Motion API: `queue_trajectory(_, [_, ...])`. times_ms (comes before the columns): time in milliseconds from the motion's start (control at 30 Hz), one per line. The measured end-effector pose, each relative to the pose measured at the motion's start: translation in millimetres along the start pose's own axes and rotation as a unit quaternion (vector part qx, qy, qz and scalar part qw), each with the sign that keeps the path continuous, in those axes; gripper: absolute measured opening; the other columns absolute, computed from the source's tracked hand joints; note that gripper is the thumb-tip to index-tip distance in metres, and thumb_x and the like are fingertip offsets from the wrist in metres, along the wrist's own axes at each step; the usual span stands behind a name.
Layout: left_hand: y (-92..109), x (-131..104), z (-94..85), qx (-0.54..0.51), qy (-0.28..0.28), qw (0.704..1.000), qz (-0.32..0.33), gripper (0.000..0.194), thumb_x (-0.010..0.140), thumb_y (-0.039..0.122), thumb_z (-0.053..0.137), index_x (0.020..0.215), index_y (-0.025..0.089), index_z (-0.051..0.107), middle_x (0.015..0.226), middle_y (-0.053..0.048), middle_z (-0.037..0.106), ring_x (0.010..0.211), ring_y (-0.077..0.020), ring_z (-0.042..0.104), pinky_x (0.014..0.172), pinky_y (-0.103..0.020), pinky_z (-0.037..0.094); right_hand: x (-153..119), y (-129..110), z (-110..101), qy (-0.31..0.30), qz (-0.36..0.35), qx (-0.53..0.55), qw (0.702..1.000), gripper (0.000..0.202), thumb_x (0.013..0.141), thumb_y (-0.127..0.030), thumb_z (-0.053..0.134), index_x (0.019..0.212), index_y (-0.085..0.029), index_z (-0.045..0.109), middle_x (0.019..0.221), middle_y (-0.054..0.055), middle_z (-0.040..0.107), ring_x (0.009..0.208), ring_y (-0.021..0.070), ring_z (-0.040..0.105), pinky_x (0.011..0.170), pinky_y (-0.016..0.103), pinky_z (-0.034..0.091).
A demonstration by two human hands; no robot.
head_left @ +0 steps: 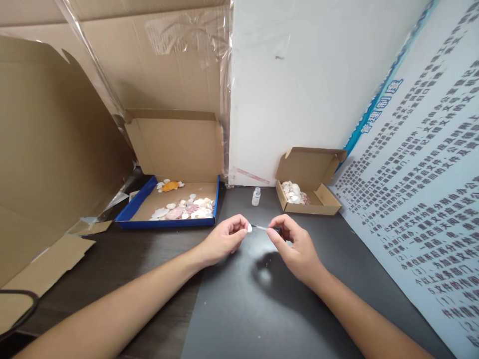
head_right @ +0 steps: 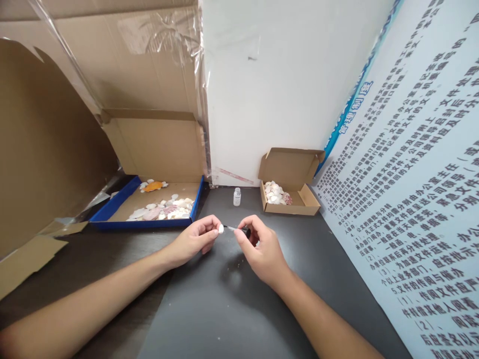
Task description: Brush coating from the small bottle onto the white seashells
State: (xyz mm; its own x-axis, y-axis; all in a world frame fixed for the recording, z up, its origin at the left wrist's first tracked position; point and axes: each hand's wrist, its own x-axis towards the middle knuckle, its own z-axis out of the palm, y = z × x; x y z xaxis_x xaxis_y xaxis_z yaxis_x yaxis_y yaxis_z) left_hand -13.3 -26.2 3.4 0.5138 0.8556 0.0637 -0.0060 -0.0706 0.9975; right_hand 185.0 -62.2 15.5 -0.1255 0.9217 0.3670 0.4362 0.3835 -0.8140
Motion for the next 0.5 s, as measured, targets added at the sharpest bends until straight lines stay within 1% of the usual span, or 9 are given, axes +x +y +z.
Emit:
queue_trajectory(100, [0.3,0.0,0.4,-0.003,-0.001,1.000,-0.005,0.028,0.084,0.046,0.061,0.084,0.019,0.050,0.060,0.009,0.040,0.044,-0.0055,0.034,0.044,-0.020,0.030,-1.5,0.2,-0.4,-0.017,-0.013,0.015,1.000,0.012,0.091,-0.033,0.052,0.087,-0.021,0.054,0.062,-0.005,0.048,0.054,0.0121,0.044,0.054,0.025,0.037])
queue_trajectory(200, [-0.1,0.4,0.3,-0.006,-0.001,1.000,-0.007,0.027,0.084,0.044,0.061,0.084,0.019,0.050,0.060,0.009,0.040,0.044,-0.0058,0.035,0.044,-0.020,0.030,-2.1,0.7,0.2,-0.028,-0.008,0.018,0.999,0.011,0.089,-0.032,0.055,0.088,-0.021,0.054,0.061,-0.005,0.048,0.054,0.0125,0.045,0.054,0.025,0.038])
queue_trajectory(333, [-0.4,0.9,0.0,0.006,-0.002,1.000,-0.009,0.024,0.084,0.042,0.060,0.083,0.019,0.052,0.061,0.008,0.041,0.045,-0.0056,0.036,0.044,-0.020,0.029,-1.5,0.7,0.2,0.001,0.008,0.002,1.000,0.013,0.088,-0.033,0.058,0.088,-0.021,0.053,0.059,-0.006,0.045,0.052,0.0121,0.042,0.051,0.025,0.036])
queue_trajectory(500, [-1.6,1.5,-0.1,0.014,-0.005,1.000,-0.021,0.022,0.083,0.040,0.060,0.082,0.019,0.051,0.061,0.008,0.041,0.044,-0.0056,0.036,0.043,-0.020,0.028,-1.2,0.0,0.0,-0.034,-0.009,0.025,0.999,0.011,0.090,-0.032,0.053,0.088,-0.021,0.053,0.061,-0.005,0.047,0.054,0.0121,0.043,0.053,0.025,0.037])
